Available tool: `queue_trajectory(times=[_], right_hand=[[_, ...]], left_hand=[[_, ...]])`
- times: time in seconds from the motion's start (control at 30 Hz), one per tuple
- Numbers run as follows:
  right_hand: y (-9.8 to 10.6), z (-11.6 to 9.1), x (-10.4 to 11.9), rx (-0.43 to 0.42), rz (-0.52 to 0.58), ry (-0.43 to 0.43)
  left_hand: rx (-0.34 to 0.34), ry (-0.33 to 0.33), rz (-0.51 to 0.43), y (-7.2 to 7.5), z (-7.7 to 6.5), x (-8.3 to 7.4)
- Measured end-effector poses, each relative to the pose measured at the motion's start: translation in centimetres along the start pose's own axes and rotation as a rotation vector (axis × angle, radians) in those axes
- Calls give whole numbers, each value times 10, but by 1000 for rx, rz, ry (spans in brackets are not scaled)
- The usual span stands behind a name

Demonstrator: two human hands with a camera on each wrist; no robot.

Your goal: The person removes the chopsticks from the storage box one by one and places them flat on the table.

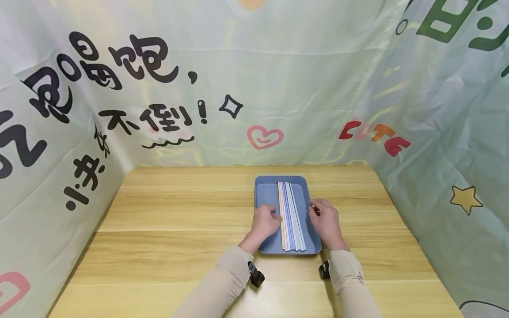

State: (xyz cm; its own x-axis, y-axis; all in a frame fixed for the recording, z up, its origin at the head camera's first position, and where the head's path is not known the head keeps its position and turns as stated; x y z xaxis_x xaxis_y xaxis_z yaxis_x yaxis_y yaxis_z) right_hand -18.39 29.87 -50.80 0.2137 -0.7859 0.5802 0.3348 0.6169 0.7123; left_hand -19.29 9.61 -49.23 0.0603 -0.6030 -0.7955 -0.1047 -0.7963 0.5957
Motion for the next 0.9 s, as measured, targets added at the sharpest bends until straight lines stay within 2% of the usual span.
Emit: queue_trajectory(times=[0.13, 0.37, 0.63, 0.9], right_hand=[[0, 0, -1, -1, 4, 4], [-1, 0, -3, -10, 3, 14], [-1, 0, -3, -20, 9, 28], [-1, 1, -3, -27, 10, 28]], left_hand=[[-3, 41, 17, -4, 0, -2], [-11, 101, -54, -10, 5, 1], [-62, 60, -95, -17, 7, 4], [-69, 27, -98, -16, 7, 4]])
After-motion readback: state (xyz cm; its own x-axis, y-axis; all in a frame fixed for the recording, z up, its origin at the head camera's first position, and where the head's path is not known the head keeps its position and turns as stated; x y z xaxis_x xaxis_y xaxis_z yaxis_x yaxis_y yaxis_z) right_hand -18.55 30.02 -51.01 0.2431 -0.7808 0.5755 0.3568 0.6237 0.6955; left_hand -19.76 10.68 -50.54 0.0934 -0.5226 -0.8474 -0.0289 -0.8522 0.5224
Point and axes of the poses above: each hand's wrist, its own z-axis towards the middle knuckle, its own y-axis out of the back of the hand, x = y × z, the point moved 1 cm from there along z, towards the middle knuckle, and after that the axes turned 2 degrees about y, right-handed, at the moved point
